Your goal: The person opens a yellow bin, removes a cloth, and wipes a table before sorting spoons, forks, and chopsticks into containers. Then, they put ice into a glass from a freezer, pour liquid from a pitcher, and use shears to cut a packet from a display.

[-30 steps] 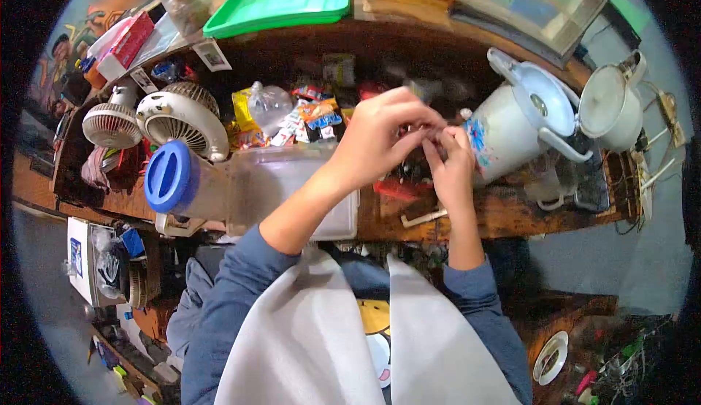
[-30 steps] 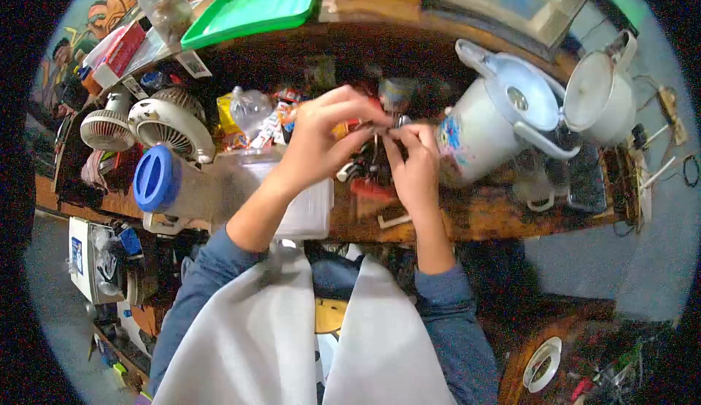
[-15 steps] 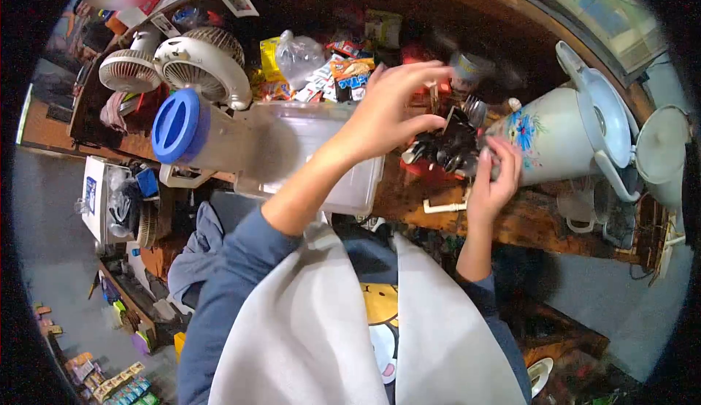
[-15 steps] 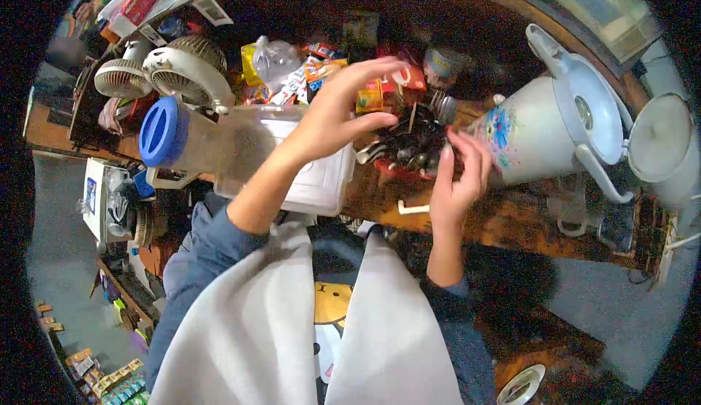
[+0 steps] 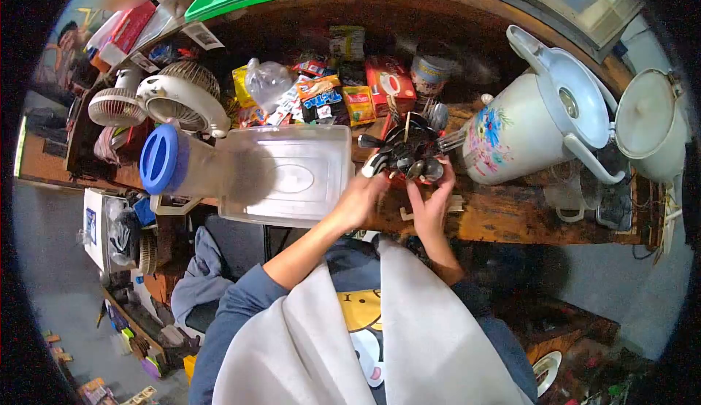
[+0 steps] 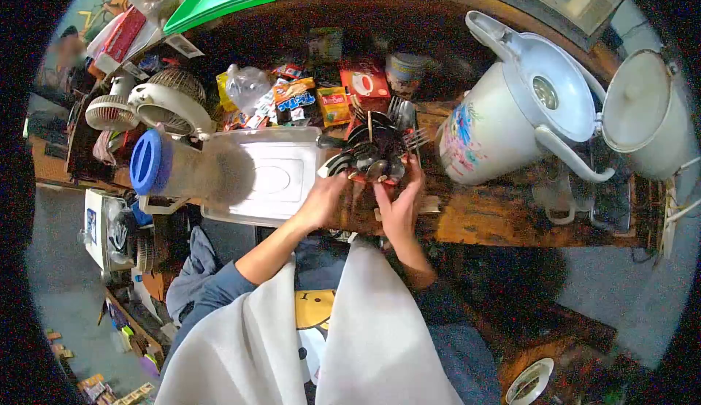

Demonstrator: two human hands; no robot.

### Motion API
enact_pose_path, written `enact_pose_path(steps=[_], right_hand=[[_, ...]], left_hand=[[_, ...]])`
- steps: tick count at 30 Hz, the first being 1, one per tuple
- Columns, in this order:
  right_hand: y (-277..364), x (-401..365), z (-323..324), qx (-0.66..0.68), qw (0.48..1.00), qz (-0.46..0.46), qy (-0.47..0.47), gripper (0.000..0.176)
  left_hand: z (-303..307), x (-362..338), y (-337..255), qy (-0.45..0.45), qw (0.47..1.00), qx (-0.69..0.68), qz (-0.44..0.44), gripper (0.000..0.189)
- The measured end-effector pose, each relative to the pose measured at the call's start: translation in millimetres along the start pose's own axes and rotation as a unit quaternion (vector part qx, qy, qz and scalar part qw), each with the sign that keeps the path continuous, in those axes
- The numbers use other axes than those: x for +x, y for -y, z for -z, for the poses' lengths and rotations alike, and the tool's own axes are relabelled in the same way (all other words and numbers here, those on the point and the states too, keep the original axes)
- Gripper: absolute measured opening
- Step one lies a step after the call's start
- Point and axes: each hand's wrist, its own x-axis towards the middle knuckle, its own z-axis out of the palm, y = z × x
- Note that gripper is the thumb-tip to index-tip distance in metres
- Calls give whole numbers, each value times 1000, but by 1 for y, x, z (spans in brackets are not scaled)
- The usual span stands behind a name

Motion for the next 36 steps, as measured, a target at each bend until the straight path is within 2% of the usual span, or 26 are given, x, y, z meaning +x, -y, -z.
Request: enact_pose_path(steps=[1,3,4,5,8,9,11,12,13,14,15,17,19,21,23,25,27,29,30,31,33,34,35,36], right_hand=[[-3,6,4,2,1000,5,-1,64],[-4,17,15,-50,997,17,59,58],[3,25,20,-59,997,11,51,54],[2,32,23,-24,998,17,48,51],[-4,47,33,-46,997,19,55,49],[-8,49,35,-58,996,34,54,49],[-12,51,39,-71,993,59,68,49],[-11,48,39,-38,996,20,73,49],[-9,43,37,-3,997,-21,77,49],[-13,36,31,15,999,7,30,51],[-11,26,24,96,995,23,-28,49],[1,5,32,180,979,27,-95,39],[11,-16,38,179,980,18,-85,33],[18,-28,37,197,978,-13,-61,27],[32,-28,35,127,988,62,60,15],[45,-24,27,85,985,70,130,12],[59,-20,10,60,980,91,165,13],[61,-17,-12,68,974,121,180,14],[62,-17,-21,63,969,140,194,14],[68,-16,-31,64,969,137,195,14],[84,-14,-49,34,964,105,243,16],[91,-13,-57,24,953,41,298,22],[94,-13,-65,25,951,39,306,22],[95,-11,-74,-26,922,124,365,26]], left_hand=[[-5,1,2,-2,1000,1,-4,47],[-18,2,7,-69,992,64,-87,49],[-21,6,4,-14,1000,-13,-13,58],[-25,9,2,-13,1000,-10,-14,58],[-41,23,9,-61,983,159,-66,79],[-44,23,5,-66,984,153,-67,79],[-46,20,0,-140,970,133,-145,47],[-37,17,-4,-59,989,119,-67,84],[-35,16,8,-73,988,115,-67,84],[-33,17,26,-91,983,98,-123,83],[-28,14,37,-109,974,85,-178,81],[-14,-20,13,-143,950,115,-252,65],[8,-51,-1,-189,906,220,-307,53],[28,-75,2,-282,881,233,-300,45],[55,-95,11,-398,828,261,-296,39],[79,-113,17,-582,676,347,-289,44],[107,-125,35,-744,518,309,-287,55],[142,-144,46,-787,485,332,-190,67],[159,-150,49,-785,505,289,-211,65],[178,-152,56,-778,558,169,-236,66],[208,-161,68,-709,654,49,-260,66],[218,-160,73,-695,668,73,-254,66],[227,-162,78,-684,680,97,-247,66],[233,-161,89,-666,701,44,-249,62]])
